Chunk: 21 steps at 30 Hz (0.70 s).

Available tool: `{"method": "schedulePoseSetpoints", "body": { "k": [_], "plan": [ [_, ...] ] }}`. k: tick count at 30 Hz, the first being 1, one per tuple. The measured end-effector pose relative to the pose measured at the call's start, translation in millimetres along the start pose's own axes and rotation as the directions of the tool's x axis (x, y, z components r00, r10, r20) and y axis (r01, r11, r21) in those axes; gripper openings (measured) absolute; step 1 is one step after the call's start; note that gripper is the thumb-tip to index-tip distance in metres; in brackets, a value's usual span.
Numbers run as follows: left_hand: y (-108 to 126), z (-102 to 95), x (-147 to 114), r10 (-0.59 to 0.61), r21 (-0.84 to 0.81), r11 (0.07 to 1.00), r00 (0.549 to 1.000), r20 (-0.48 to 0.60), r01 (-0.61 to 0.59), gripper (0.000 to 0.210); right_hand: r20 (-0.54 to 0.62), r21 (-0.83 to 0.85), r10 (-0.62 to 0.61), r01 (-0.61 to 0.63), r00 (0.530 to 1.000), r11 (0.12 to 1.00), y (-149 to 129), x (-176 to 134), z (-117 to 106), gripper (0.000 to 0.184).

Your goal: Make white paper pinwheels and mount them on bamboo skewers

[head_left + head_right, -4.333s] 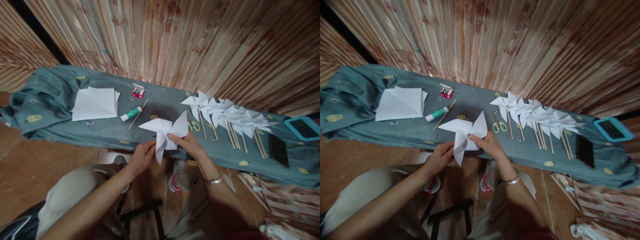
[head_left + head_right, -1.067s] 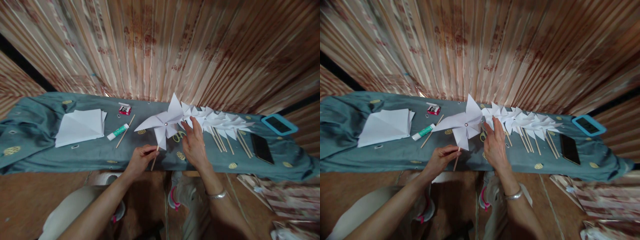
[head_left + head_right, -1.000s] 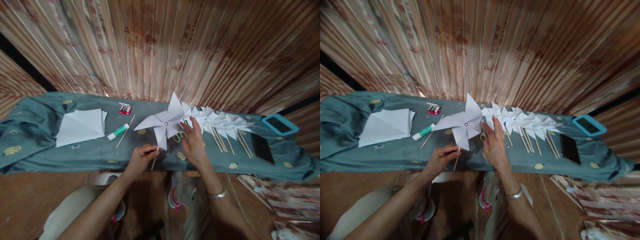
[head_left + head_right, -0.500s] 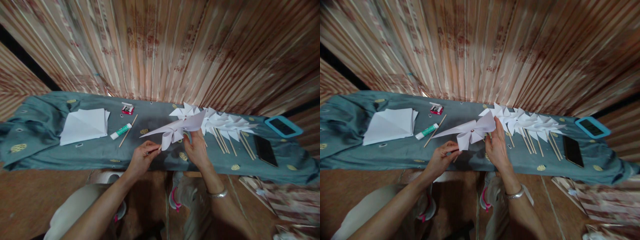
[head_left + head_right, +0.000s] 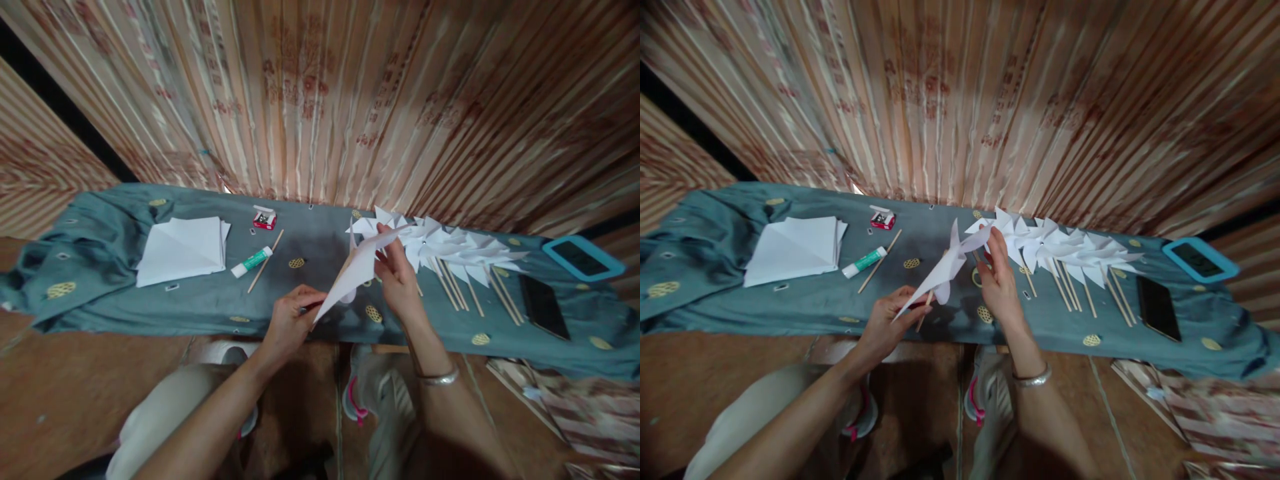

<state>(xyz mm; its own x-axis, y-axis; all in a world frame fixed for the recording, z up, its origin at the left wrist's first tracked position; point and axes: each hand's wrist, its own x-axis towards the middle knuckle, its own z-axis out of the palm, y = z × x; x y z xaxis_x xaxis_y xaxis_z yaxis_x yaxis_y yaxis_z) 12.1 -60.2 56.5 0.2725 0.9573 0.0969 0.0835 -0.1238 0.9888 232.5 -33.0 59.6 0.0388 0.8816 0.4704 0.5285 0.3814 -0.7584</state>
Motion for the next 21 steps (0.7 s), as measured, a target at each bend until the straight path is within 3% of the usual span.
{"method": "schedulePoseSetpoints", "body": {
  "k": [4, 11, 14, 18, 21],
  "plan": [
    [-2.1, -1.3, -3.0, -0.029, -0.007, 1.0, 0.999, 0.024, 0.029, 0.012, -0.019, 0.113, 0.041, -0.039, 0.999, 0.993, 8.9, 9.6, 1.0, 0.054],
    [-1.1, -5.5, -8.9, -0.031, 0.043, 0.999, 0.996, 0.081, 0.027, 0.012, -0.021, 0.139, -0.007, 0.01, 1.0, 0.99, 4.0, 13.7, 1.8, 0.045],
    [1.2, -5.1, -10.7, -0.047, 0.02, 0.999, 0.99, 0.134, 0.045, 0.011, 0.004, 0.149, 0.045, -0.045, 0.999, 0.988, 0.1, 14.6, 3.7, 0.038],
    [2.2, -5.2, -10.1, -0.03, -0.063, 0.997, 0.991, 0.132, 0.039, 0.011, 0.12, 0.171, 0.147, -0.167, 0.982, 0.971, -1.9, 14.1, 11.5, 0.036],
    [1.8, -7.3, -8.2, -0.027, -0.083, 0.996, 0.997, 0.079, 0.033, 0.01, 0.274, 0.119, 0.09, -0.127, 0.958, 0.985, -10.7, 10.2, 15.2, 0.033]
  ]
}}
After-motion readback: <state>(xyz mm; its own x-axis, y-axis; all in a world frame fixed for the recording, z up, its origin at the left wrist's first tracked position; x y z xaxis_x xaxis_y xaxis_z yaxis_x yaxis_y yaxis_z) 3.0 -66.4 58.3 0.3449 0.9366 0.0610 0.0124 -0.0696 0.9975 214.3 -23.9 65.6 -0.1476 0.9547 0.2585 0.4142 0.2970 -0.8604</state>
